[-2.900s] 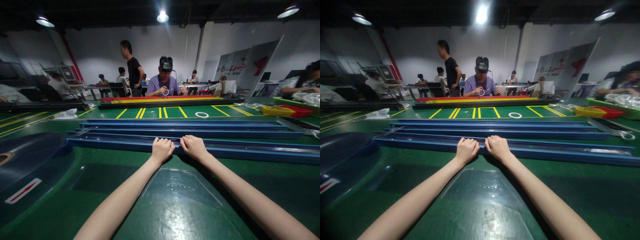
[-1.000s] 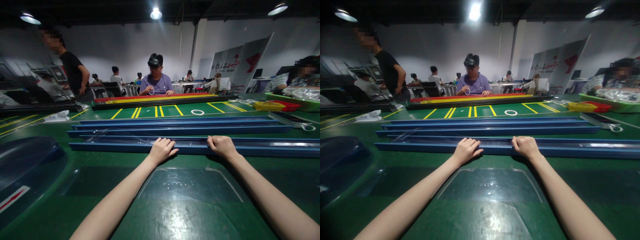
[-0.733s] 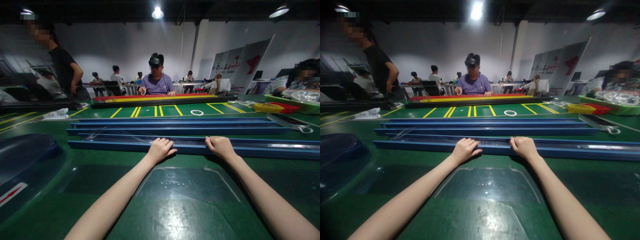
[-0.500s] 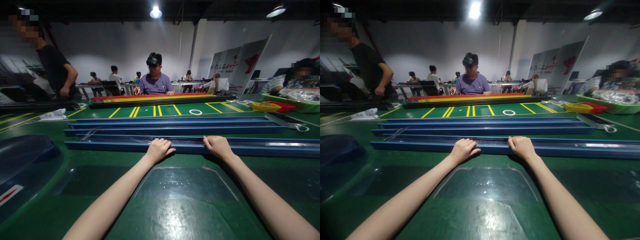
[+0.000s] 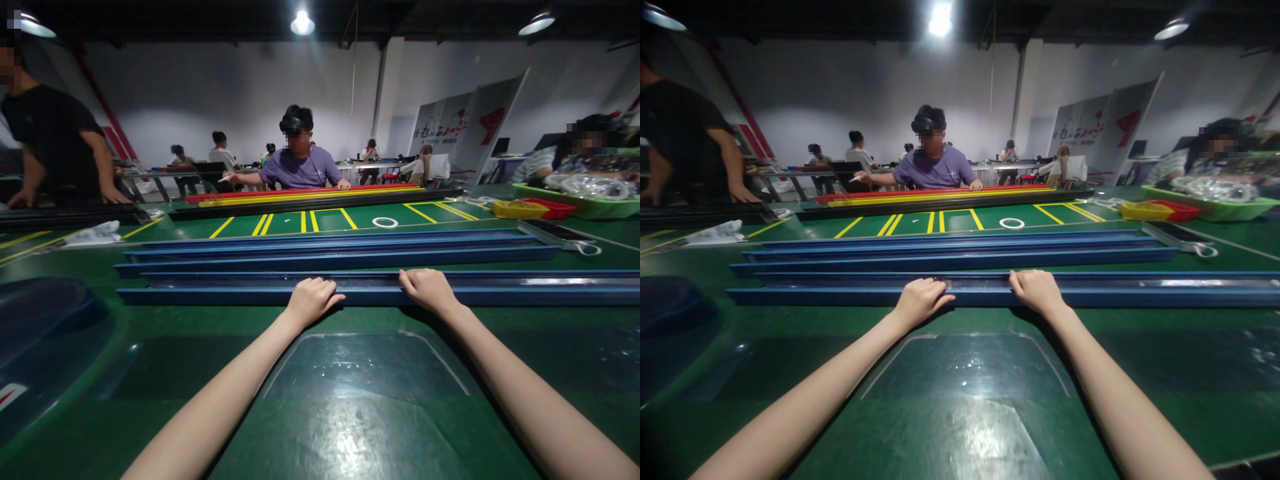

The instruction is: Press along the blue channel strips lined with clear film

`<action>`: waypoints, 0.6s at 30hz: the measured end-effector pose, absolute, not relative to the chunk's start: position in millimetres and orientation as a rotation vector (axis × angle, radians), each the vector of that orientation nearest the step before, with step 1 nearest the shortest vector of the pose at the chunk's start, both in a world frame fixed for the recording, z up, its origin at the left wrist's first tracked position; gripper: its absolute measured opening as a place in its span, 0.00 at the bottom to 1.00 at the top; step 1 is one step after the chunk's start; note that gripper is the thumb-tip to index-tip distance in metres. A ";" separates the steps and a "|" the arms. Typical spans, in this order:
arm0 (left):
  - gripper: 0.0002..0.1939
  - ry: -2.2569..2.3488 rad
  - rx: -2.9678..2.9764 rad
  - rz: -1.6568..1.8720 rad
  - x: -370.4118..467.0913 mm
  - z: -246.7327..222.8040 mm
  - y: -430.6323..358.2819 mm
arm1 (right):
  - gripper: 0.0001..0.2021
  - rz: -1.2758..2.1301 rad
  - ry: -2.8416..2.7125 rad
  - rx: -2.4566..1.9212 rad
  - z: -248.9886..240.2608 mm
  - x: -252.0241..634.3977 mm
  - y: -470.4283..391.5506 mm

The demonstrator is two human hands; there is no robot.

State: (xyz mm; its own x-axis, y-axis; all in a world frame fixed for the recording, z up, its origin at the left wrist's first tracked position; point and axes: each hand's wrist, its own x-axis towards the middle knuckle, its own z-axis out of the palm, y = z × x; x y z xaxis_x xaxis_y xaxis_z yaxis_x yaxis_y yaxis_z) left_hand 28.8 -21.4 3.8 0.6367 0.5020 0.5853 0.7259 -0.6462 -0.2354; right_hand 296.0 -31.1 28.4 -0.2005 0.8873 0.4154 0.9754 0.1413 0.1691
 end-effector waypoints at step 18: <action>0.21 -1.007 -2.409 -0.635 29.5 3.7 -20.2 | 0.26 -0.581 -2.223 -1.873 29.5 295.6 -31.2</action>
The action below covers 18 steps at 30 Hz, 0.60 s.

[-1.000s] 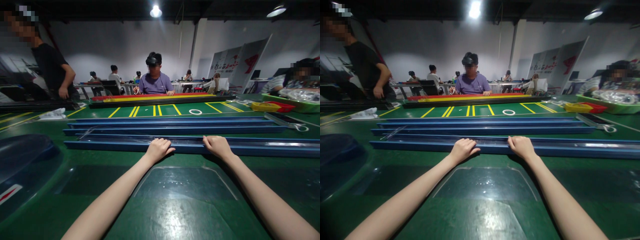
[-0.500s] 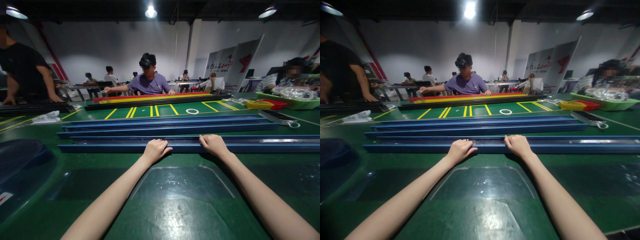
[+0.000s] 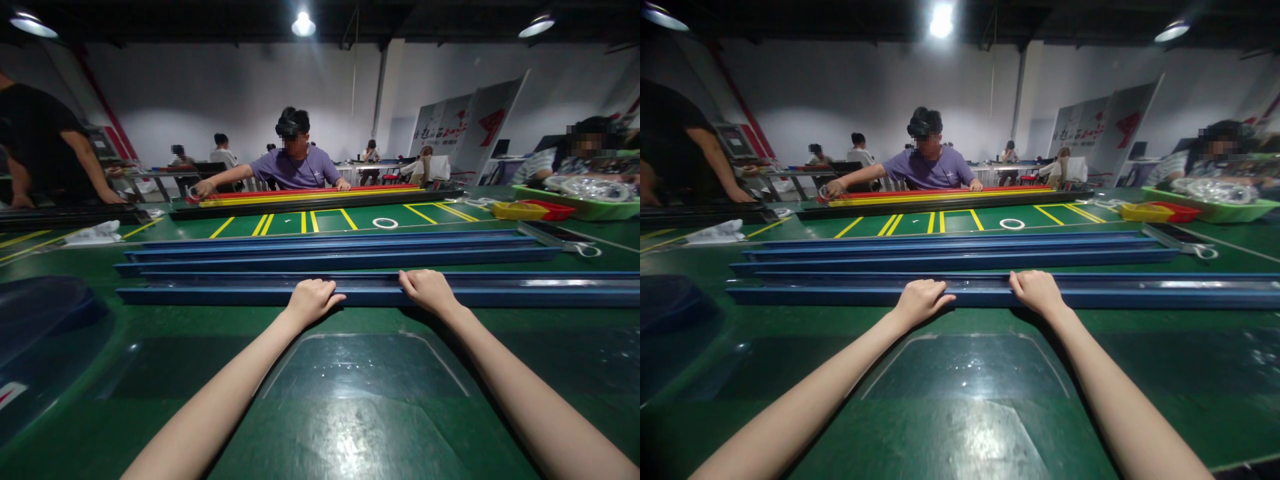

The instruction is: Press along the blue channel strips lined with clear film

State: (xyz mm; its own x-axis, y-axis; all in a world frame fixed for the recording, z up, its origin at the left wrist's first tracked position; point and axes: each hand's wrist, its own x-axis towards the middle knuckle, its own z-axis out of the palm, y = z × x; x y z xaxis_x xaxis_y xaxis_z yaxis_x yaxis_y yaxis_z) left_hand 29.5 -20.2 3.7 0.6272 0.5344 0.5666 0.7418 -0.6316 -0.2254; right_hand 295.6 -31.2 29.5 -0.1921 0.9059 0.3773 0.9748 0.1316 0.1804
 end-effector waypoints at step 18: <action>0.24 -1.148 -2.436 -0.625 30.4 7.0 -20.8 | 0.26 -0.562 -2.233 -1.906 31.4 294.6 -31.8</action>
State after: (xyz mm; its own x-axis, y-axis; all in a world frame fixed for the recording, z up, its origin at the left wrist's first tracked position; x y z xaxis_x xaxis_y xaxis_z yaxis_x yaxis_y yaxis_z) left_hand 30.4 -20.8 7.0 0.5685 0.6230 0.5373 0.7894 -0.5970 -0.1429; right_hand 294.6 -31.8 31.4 -0.1797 0.9187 0.3518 0.9757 0.1210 0.1824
